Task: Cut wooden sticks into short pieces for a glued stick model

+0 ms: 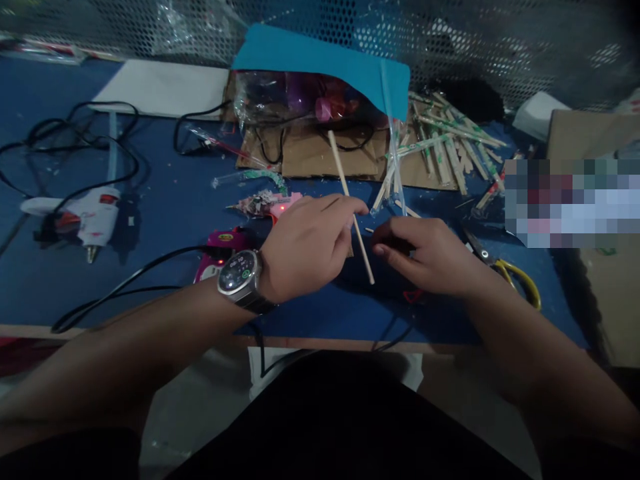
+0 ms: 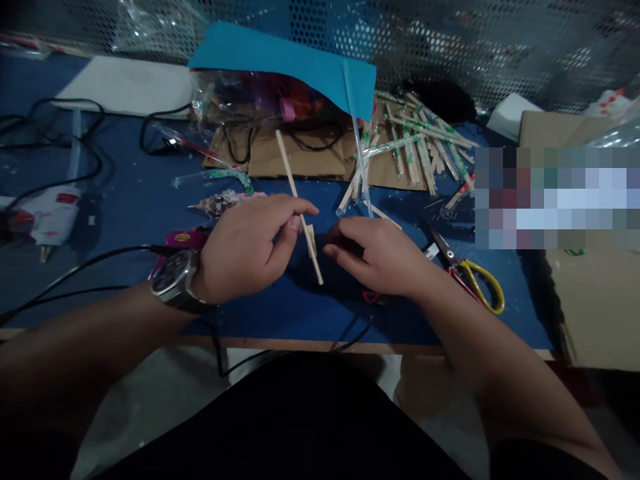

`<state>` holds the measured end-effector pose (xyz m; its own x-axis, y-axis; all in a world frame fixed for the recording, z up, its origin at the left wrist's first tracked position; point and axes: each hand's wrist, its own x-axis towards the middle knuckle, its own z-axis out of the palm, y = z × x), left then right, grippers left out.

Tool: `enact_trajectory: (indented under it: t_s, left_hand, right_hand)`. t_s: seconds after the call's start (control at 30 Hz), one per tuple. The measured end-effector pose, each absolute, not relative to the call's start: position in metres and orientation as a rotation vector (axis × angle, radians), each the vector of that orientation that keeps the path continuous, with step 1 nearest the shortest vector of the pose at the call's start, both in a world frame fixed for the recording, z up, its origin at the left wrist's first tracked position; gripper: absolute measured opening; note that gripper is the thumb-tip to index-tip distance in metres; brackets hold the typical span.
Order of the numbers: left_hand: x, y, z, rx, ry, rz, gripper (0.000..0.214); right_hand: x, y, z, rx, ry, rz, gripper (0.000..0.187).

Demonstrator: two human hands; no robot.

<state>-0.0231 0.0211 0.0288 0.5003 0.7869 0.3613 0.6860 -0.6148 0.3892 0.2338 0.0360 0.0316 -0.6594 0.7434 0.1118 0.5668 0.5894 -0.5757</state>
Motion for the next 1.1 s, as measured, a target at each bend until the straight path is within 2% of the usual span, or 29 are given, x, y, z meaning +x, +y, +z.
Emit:
enact_trajectory:
  t_s: [0.17, 0.43, 0.5, 0.67, 0.73, 0.77, 0.87, 0.9, 0.97, 1.03, 1.1]
  left_hand:
    - [-0.023, 0.024, 0.025, 2.557, 1.214, 0.743, 0.044]
    - [-0.022, 0.025, 0.023, 2.523, 1.113, 0.624, 0.060]
    - [-0.023, 0.024, 0.022, 2.505, 1.151, 0.600, 0.070]
    - [-0.027, 0.026, 0.012, 2.539, 1.232, 0.441, 0.114]
    - [-0.028, 0.028, 0.008, 2.562, 1.246, 0.375, 0.119]
    - [-0.029, 0.029, 0.008, 2.559, 1.265, 0.340, 0.119]
    - [-0.028, 0.031, 0.009, 2.517, 1.344, 0.234, 0.119]
    - [-0.027, 0.032, 0.009, 2.519, 1.356, 0.208, 0.117]
    - [-0.025, 0.032, 0.010, 2.572, 1.352, 0.162, 0.105]
    - [-0.024, 0.032, 0.010, 2.651, 1.327, 0.130, 0.083]
    - [-0.024, 0.033, 0.009, 2.700, 1.310, 0.127, 0.062]
  right_hand:
    - [0.232, 0.036, 0.034, -1.032, -2.388, 0.833, 0.035]
    - [0.224, 0.033, 0.027, -1.234, -2.177, 0.989, 0.020]
    - [0.226, 0.035, 0.025, -1.305, -2.118, 0.949, 0.019]
    - [0.230, 0.040, 0.024, -1.343, -1.920, 1.036, 0.025]
    - [0.229, 0.041, 0.023, -1.321, -1.864, 1.074, 0.023]
    - [0.228, 0.040, 0.023, -1.310, -1.850, 1.085, 0.025]
    - [0.226, 0.038, 0.019, -1.292, -1.847, 1.109, 0.058]
    - [0.226, 0.037, 0.018, -1.289, -1.862, 1.106, 0.063]
    - [0.226, 0.037, 0.016, -1.286, -1.911, 1.065, 0.050]
    - [0.226, 0.036, 0.014, -1.290, -1.982, 0.987, 0.024]
    - [0.225, 0.037, 0.013, -1.316, -2.063, 0.921, 0.013]
